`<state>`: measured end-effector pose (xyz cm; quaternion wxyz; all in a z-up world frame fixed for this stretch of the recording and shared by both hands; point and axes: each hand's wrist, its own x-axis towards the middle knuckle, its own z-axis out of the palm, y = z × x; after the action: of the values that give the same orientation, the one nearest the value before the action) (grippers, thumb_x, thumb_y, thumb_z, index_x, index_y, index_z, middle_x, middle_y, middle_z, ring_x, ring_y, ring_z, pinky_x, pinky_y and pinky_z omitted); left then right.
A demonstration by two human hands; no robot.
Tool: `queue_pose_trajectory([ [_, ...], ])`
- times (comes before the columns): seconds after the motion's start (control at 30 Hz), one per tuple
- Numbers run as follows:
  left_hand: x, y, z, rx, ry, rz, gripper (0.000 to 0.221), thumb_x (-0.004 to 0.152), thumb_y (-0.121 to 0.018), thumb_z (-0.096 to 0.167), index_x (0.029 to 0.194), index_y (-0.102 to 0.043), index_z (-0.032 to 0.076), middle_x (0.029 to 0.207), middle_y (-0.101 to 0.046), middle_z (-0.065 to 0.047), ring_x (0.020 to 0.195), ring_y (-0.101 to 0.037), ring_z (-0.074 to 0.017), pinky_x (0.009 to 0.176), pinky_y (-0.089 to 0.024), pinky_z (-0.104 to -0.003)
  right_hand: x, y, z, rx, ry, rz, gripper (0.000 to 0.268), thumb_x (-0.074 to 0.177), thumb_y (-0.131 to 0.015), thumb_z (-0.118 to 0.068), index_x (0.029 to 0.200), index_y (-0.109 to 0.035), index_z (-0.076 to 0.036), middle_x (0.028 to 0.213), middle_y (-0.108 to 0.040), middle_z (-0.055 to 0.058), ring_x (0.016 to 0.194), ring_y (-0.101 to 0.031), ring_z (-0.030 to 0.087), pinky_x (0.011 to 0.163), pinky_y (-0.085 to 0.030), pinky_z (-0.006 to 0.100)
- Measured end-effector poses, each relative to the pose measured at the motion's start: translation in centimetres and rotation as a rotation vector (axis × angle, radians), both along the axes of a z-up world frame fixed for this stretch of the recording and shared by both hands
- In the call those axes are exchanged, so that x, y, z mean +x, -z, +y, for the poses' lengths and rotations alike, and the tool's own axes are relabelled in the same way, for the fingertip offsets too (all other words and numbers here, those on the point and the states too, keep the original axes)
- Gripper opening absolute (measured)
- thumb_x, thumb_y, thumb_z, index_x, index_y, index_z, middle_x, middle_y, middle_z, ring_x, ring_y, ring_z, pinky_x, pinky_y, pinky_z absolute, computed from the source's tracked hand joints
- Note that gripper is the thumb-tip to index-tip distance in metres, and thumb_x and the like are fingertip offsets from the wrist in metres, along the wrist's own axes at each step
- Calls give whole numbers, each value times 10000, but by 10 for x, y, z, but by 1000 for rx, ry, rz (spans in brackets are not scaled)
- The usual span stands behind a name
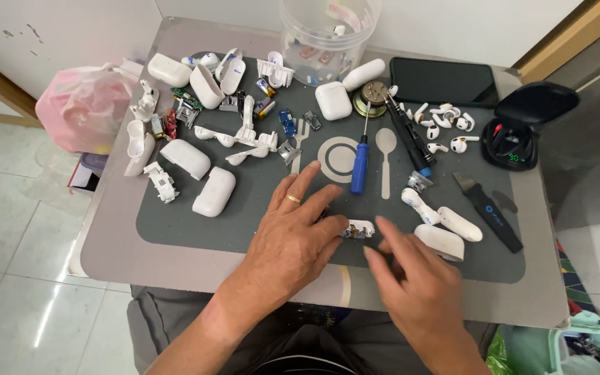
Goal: Repairing and assembling wireless earbud components on a workbench
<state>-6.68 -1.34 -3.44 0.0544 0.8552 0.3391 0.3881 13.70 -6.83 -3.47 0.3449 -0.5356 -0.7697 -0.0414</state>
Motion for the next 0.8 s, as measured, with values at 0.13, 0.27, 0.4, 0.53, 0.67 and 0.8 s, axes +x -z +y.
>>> queue_pose_trajectory([
  [0.13, -2, -4, -3, -24, 6, 9, 144, 914, -764, 76, 1008, -662, 41, 1290, -595, -165, 1415, -418, -494, 1066, -417, -678, -6, -2, 12, -68, -42, -66, 308, 910, -763, -65, 1211, -705, -31, 782, -601, 3, 626, -558, 134, 605, -480, 307],
  [0.27, -1, 4, -1, -27, -23, 8, 134, 912, -759, 72, 1006, -673, 29, 1284, -591, -167, 1430, -401, -482, 1080, -406, -676, -6, 8, 18, -133, 36, -8, 256, 879, -782, -74, 1133, -753, -93, 668, -575, -40, 557, -497, 116, 557, -429, 299],
  [0.4, -2, 4, -1, -25, -46, -2, 192, 916, -780, 85, 1061, -676, 15, 1288, -593, -189, 1437, -395, -488, 1092, -404, -674, -9, 4, 16, -238, 72, 76, 270, 858, -802, -50, 1125, -761, -61, 613, -547, -27, 519, -444, 106, 570, -436, 306],
  [0.53, 0, 8, 3, 1, -71, -5, 181, 881, -805, 103, 989, -696, 5, 1244, -605, -167, 1412, -420, -481, 1080, -422, -643, -10, 3, 16, -217, 42, 102, 243, 850, -812, -43, 1084, -755, -79, 611, -518, -40, 521, -415, 102, 559, -401, 285],
  [0.67, 0, 9, 5, -17, -67, -1, 220, 864, -831, 154, 1002, -716, 27, 1267, -616, -170, 1422, -411, -487, 1071, -425, -662, -8, 2, 18, -244, 26, 138, 220, 862, -801, -53, 1077, -758, -73, 621, -554, -32, 509, -433, 94, 566, -419, 281],
  [0.8, -2, 6, 2, -38, -45, 18, 197, 866, -811, 160, 977, -709, 34, 1293, -616, -172, 1443, -386, -492, 1079, -413, -681, -6, 3, 17, -237, 16, 125, 215, 857, -796, -52, 1071, -774, -61, 603, -533, -25, 520, -423, 102, 549, -400, 324],
])
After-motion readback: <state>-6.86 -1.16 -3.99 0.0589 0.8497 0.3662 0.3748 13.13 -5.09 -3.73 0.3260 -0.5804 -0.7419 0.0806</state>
